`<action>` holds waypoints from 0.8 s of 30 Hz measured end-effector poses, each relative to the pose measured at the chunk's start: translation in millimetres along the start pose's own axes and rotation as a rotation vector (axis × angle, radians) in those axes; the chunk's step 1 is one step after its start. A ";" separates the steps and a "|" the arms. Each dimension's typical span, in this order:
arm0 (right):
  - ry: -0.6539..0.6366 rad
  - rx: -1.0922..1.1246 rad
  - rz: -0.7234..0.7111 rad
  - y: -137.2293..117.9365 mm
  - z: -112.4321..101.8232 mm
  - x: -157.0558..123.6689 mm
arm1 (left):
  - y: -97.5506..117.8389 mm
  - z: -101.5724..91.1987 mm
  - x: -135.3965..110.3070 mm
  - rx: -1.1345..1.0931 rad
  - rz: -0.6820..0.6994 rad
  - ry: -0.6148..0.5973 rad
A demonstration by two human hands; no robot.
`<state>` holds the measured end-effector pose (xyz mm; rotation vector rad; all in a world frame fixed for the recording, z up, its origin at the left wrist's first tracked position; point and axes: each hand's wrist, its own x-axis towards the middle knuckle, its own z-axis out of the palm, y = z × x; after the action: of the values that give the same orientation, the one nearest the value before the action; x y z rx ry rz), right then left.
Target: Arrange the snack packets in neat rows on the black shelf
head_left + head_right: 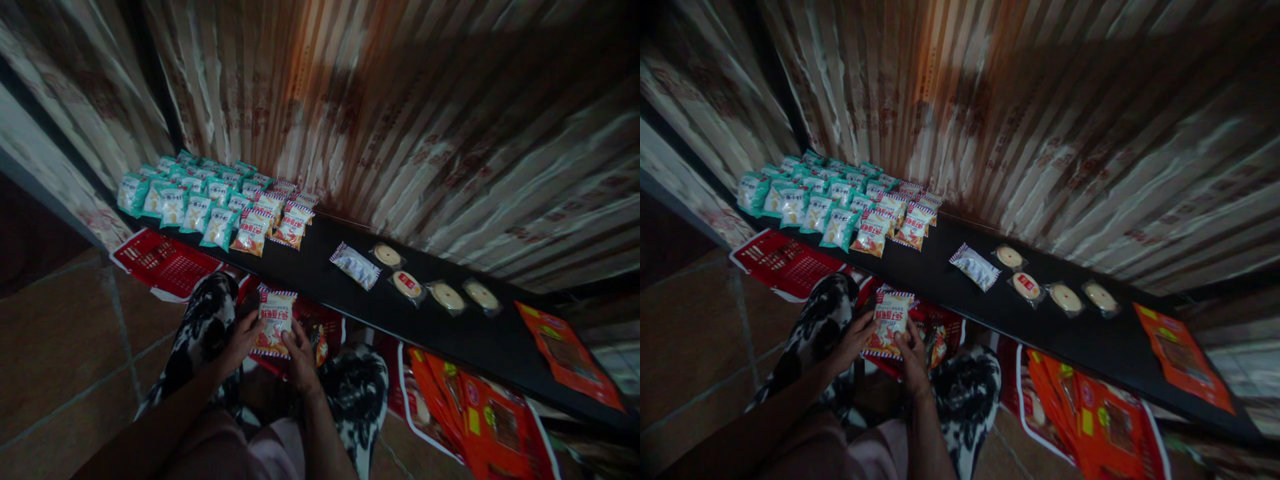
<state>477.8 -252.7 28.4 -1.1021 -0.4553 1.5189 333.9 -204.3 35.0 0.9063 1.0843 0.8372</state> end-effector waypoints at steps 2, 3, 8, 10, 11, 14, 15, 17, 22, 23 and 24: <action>-0.009 0.017 0.005 -0.4 0.1 -0.4 | -1.5 -0.4 0.5 0.002 0.010 -0.002; -0.013 0.025 0.006 -0.8 0.2 -0.6 | -2.1 -0.4 0.6 0.010 0.013 0.002; -0.008 0.046 0.006 -1.7 -0.3 -0.6 | -5.0 1.0 1.4 0.035 0.013 0.037; -0.009 0.041 0.015 -1.6 -0.6 -0.3 | -6.8 0.9 2.2 0.031 0.045 0.033; -0.010 0.036 0.016 -1.5 -0.7 -0.2 | -7.9 0.5 2.7 0.034 0.061 0.030; -0.013 0.021 0.010 -1.8 -0.5 -0.7 | -11.8 -0.9 4.5 0.064 0.078 0.033; -0.012 0.017 0.010 -2.2 -0.2 -1.0 | -13.0 -1.3 5.1 0.072 0.079 0.039; -0.008 0.008 0.015 -3.4 0.7 -1.8 | -14.4 -1.5 5.7 0.095 0.096 0.078; -0.015 0.023 0.035 -5.7 3.4 -3.0 | -7.8 0.3 2.8 0.241 0.177 0.164; -0.020 0.030 0.034 -5.9 3.6 -3.1 | -5.4 0.6 2.0 0.262 0.197 0.145; -0.025 0.034 0.032 -6.3 3.8 -3.3 | -3.0 0.8 1.3 0.279 0.221 0.123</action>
<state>477.8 -252.8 36.4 -1.0691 -0.4292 1.5651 335.4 -204.5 31.9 1.2384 1.2440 0.9476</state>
